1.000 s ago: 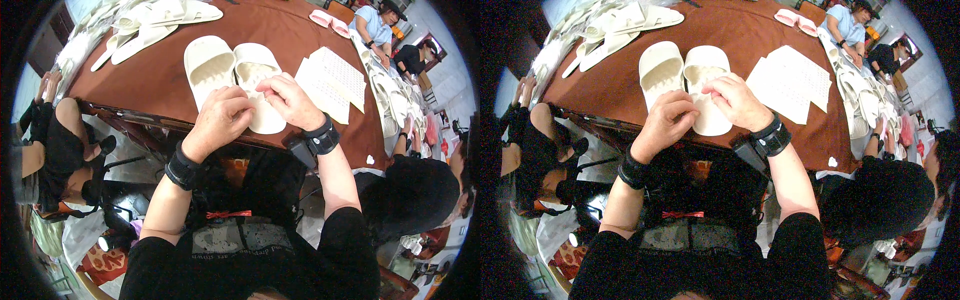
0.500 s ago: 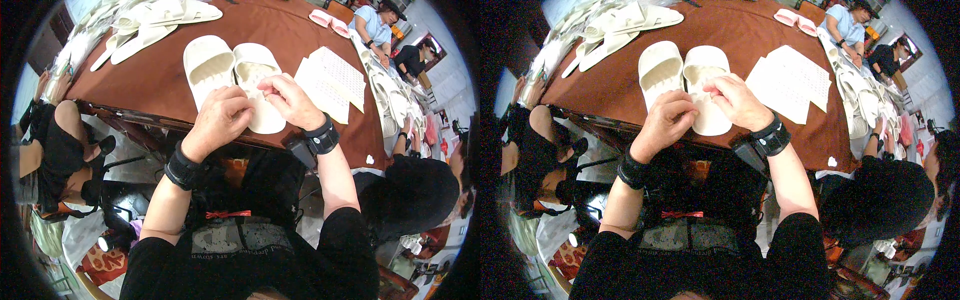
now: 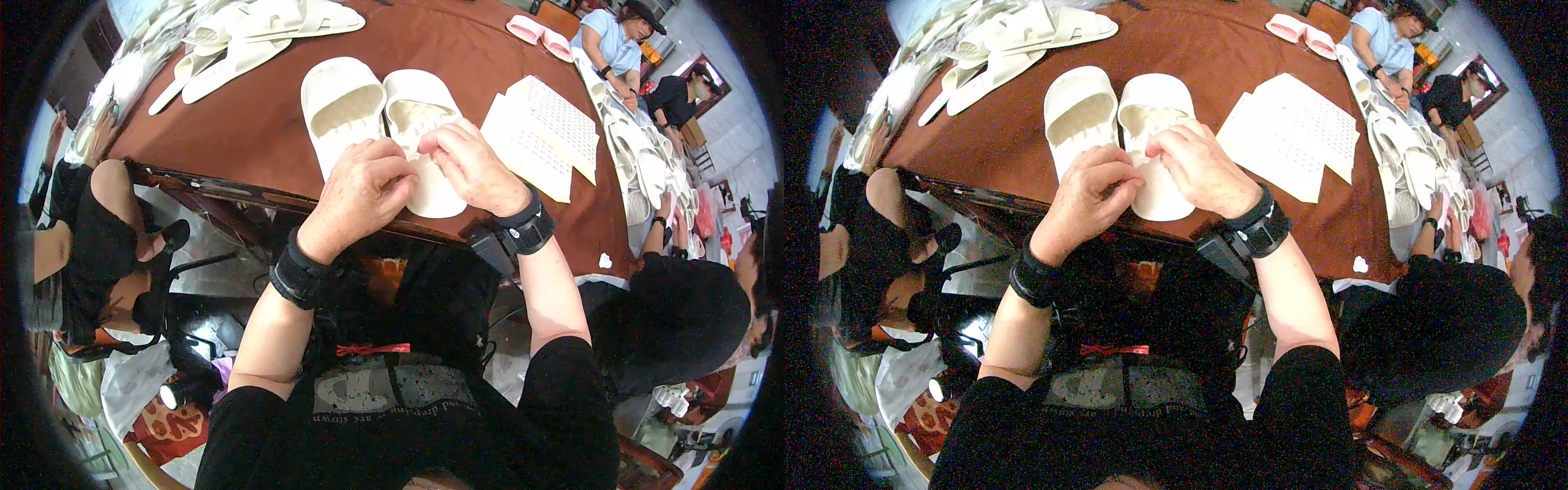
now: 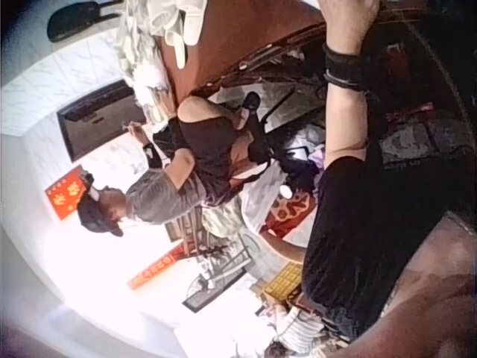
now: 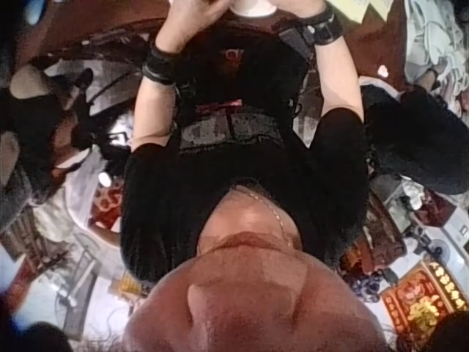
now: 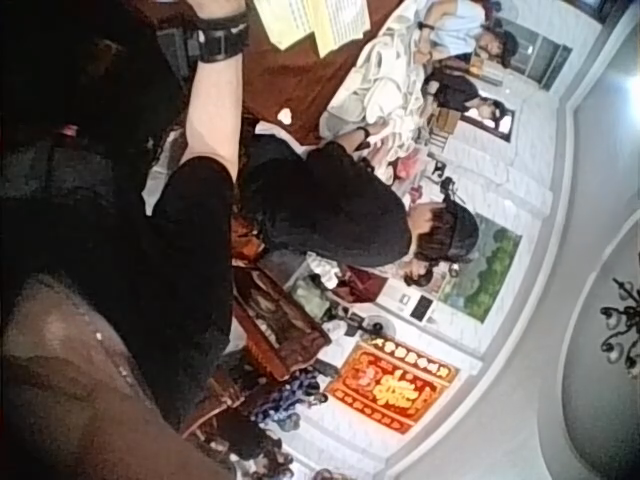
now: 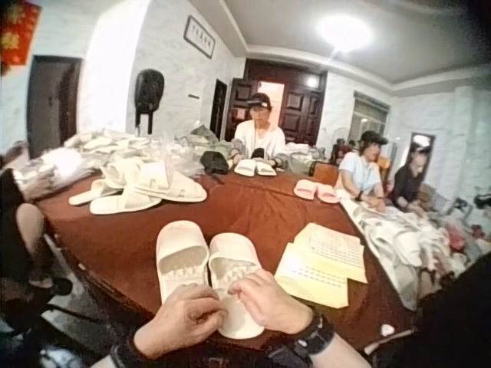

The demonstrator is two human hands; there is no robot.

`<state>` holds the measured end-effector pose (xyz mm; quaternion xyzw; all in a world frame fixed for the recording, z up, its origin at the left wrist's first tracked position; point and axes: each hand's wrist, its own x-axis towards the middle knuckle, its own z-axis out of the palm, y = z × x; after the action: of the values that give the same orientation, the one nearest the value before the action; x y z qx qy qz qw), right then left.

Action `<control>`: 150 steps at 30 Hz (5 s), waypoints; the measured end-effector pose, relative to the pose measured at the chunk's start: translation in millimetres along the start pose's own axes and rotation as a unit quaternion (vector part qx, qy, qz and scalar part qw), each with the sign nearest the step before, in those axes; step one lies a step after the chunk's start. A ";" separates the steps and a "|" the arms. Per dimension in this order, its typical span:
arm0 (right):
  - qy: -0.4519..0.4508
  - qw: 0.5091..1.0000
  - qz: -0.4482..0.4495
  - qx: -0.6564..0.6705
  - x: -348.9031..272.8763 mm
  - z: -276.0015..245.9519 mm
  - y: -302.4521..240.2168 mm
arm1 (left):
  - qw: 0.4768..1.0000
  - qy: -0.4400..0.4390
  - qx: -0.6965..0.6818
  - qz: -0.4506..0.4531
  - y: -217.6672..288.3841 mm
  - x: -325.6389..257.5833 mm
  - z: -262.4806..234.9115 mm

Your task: The person is inspecting and labeling a pair of white slippers at a production table.

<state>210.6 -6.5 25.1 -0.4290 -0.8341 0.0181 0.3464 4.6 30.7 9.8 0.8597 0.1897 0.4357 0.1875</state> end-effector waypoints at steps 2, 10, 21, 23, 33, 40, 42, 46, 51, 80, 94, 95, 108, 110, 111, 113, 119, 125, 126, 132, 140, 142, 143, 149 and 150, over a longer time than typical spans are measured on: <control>0.005 1.000 0.007 0.019 -1.2 -0.7 -0.2 | 1.000 0.001 -0.001 -0.001 -0.2 -0.2 -0.1; 0.021 0.991 0.111 0.067 -6.1 -4.4 -2.7 | 1.000 0.004 0.016 0.008 0.9 -1.2 -1.4; 0.014 0.994 0.086 0.063 -5.9 -4.5 -2.7 | 1.000 -0.004 0.018 0.000 0.4 -1.3 0.1; 0.014 0.993 0.089 0.070 -5.8 -4.3 -3.3 | 1.000 -0.004 0.017 -0.001 0.8 -1.5 -0.2; 0.011 0.980 0.160 0.118 -10.6 -6.8 -0.3 | 1.000 -0.012 0.015 -0.001 0.5 -1.5 -1.4; 0.040 0.968 0.167 0.183 -11.2 -7.5 2.6 | 1.000 -0.011 0.026 -0.001 0.8 -1.8 -1.3; 0.014 0.961 0.193 0.197 -8.3 -10.4 -0.1 | 1.000 -0.026 0.012 -0.003 0.6 -1.9 -3.3; 0.017 0.961 0.171 0.216 5.5 -13.5 -9.3 | 0.999 -0.025 0.016 0.013 0.0 -1.9 -5.3; -0.010 0.995 0.064 0.073 21.1 -26.6 -18.4 | 0.999 -0.033 0.023 0.012 0.6 -2.1 -5.0; -0.123 0.988 0.071 0.062 40.8 -11.6 -3.7 | 0.996 -0.033 0.084 0.023 4.8 -1.1 0.5; -0.094 0.985 0.085 0.115 27.3 -11.8 3.8 | 0.992 -0.045 0.120 0.012 9.9 4.4 0.6; -0.094 0.983 0.094 0.124 26.4 -12.1 3.8 | 0.991 -0.053 0.124 0.015 9.4 4.9 0.5; -0.080 0.980 0.100 0.150 16.2 -20.4 -1.4 | 0.988 -0.060 0.141 0.020 9.8 4.1 0.7; -0.074 0.986 0.088 0.124 13.6 -23.2 -5.8 | 0.988 -0.060 0.140 0.021 10.1 4.0 0.6; -0.073 0.989 0.084 0.097 12.9 -24.6 -7.6 | 0.988 -0.059 0.139 0.021 10.3 4.0 0.4; -0.066 0.991 0.091 0.076 12.3 -27.6 -10.2 | 0.989 -0.057 0.135 0.023 10.4 4.2 -0.1; -0.062 0.995 0.065 0.051 4.4 -27.7 -20.3 | 0.992 -0.057 0.116 0.013 8.5 2.6 0.4; -0.066 0.995 0.068 -0.007 -12.9 -24.3 -32.1 | 0.993 -0.038 0.111 0.017 7.2 2.7 1.7; -0.062 0.996 0.067 -0.002 -14.4 -24.0 -32.8 | 0.993 -0.036 0.109 0.018 7.4 2.7 1.5; -0.061 0.996 0.073 -0.001 -20.6 -35.8 -35.9 | 0.994 -0.034 0.100 0.011 8.6 2.6 1.1; 0.001 0.995 0.090 0.034 -8.0 -84.4 -64.2 | 0.993 0.021 -0.094 -0.070 12.4 3.4 -17.7; 0.040 0.992 0.094 0.076 -5.8 -105.7 -80.4 | 0.988 0.086 -0.100 -0.076 14.2 -1.1 -28.4; 0.059 0.994 0.072 0.064 -4.9 -117.1 -88.4 | 0.985 0.113 -0.105 -0.076 12.6 -0.9 -32.9; 0.262 0.956 -0.022 0.132 -2.4 -135.8 -108.1 | 0.975 0.175 -0.062 -0.120 -3.3 -15.9 -60.7; 0.244 0.962 -0.025 0.122 -2.6 -136.5 -107.2 | 0.977 0.167 -0.060 -0.118 -4.8 -21.3 -61.5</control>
<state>217.3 -112.5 162.4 -0.3540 -0.7262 0.0065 0.5893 -58.3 34.0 26.9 0.7340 0.2918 0.5582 0.2540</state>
